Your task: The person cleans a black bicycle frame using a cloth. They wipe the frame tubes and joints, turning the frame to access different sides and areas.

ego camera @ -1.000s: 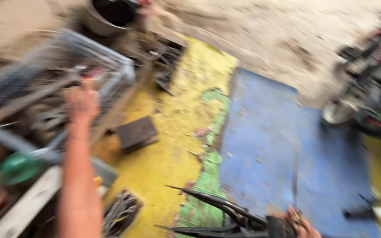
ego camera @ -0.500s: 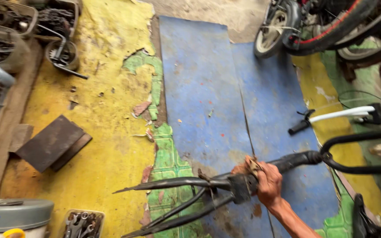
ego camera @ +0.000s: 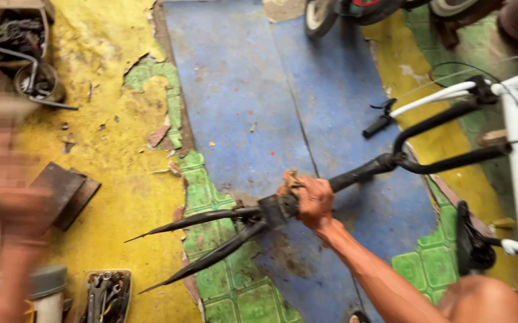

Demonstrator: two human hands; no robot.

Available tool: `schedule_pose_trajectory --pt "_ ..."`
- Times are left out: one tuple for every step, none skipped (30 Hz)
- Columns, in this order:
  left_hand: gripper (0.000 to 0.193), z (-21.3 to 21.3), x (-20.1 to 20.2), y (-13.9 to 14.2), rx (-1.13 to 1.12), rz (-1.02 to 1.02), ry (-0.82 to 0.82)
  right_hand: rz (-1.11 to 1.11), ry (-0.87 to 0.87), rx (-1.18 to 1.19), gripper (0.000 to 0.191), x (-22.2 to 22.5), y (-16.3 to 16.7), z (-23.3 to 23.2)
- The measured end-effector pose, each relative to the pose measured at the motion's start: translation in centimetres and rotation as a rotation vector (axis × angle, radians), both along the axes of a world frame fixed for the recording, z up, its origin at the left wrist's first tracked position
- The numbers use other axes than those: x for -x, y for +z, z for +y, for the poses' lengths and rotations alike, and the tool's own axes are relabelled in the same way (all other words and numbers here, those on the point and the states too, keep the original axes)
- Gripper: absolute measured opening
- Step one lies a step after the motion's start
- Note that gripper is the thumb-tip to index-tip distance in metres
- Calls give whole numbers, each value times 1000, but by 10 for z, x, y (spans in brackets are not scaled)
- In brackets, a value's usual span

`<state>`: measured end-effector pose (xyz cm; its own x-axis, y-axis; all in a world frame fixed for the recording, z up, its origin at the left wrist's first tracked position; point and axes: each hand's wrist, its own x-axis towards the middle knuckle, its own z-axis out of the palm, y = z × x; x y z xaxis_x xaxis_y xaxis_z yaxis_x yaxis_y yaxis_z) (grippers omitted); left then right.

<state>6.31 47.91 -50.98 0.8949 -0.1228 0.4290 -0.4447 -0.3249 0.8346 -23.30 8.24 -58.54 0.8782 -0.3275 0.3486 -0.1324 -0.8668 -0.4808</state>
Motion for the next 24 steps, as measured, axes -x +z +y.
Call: schedule_pose_trajectory --pt "46 -42 33 10 43 46 -89 7 -39 -107 36 1 6 2" --pt "46 -85 64 17 40 72 -177 5 -40 -77 35 2 11 3" --pt "46 -131 96 17 38 105 -267 -1 -38 -45 35 3 16 4" --pt "46 -170 126 13 32 126 -333 -7 -33 -12 34 4 19 3" --pt "46 -207 153 4 -11 119 -361 17 -29 7 34 4 22 1" --pt "45 -236 176 -8 -55 115 -371 40 -24 24 34 5 24 -1" --pt "45 -260 197 -21 -104 110 -367 59 -20 42 35 5 25 -5" --pt "43 -275 209 -35 -215 64 -328 31 -10 61 31 6 26 -8" --pt "40 -287 218 -45 -326 19 -292 4 -5 81 28 7 25 -11" --pt "38 -296 225 -52 -436 -26 -259 -22 -4 100 26 9 25 -14" --pt "37 -300 229 -57 -407 -27 -228 -56 21 72 26 11 23 -17" --pt "36 -302 230 -58 -380 -23 -199 -86 45 43 26 14 23 -21" --pt "36 -303 231 -56 -358 -15 -174 -114 66 8 26 19 21 -26" --pt "35 -304 232 -52 -404 -9 -177 -152 85 28 25 25 20 -33" --pt "34 -305 232 -47 -447 -8 -179 -194 104 53 24 30 18 -42" --pt "34 -307 233 -42 -486 -6 -181 -234 125 82 23 37 17 -53" --pt "34 -309 234 -38 -484 -18 -189 -210 20 82 23 43 15 -68" --pt "33 -311 236 -34 -483 -29 -196 -187 -85 81 23 50 12 -87" --pt "33 -312 237 -32 -483 -40 -199 -164 -185 78 23 55 9 -109" --pt "33 -314 238 -31 -463 -52 -211 -138 -284 72 24 62 4 -132" --pt "32 -315 238 -31 -445 -63 -224 -111 -383 65 25 68 -1 -152" --pt "31 -315 238 -32 -430 -75 -235 -84 -480 54 26 73 -8 -169" --pt "31 -316 238 -33 -422 -65 -246 -52 -575 37 28 78 -16 -177" --pt "30 -315 237 -33 -420 -56 -254 -92 -520 22 29 81 -24 -181"
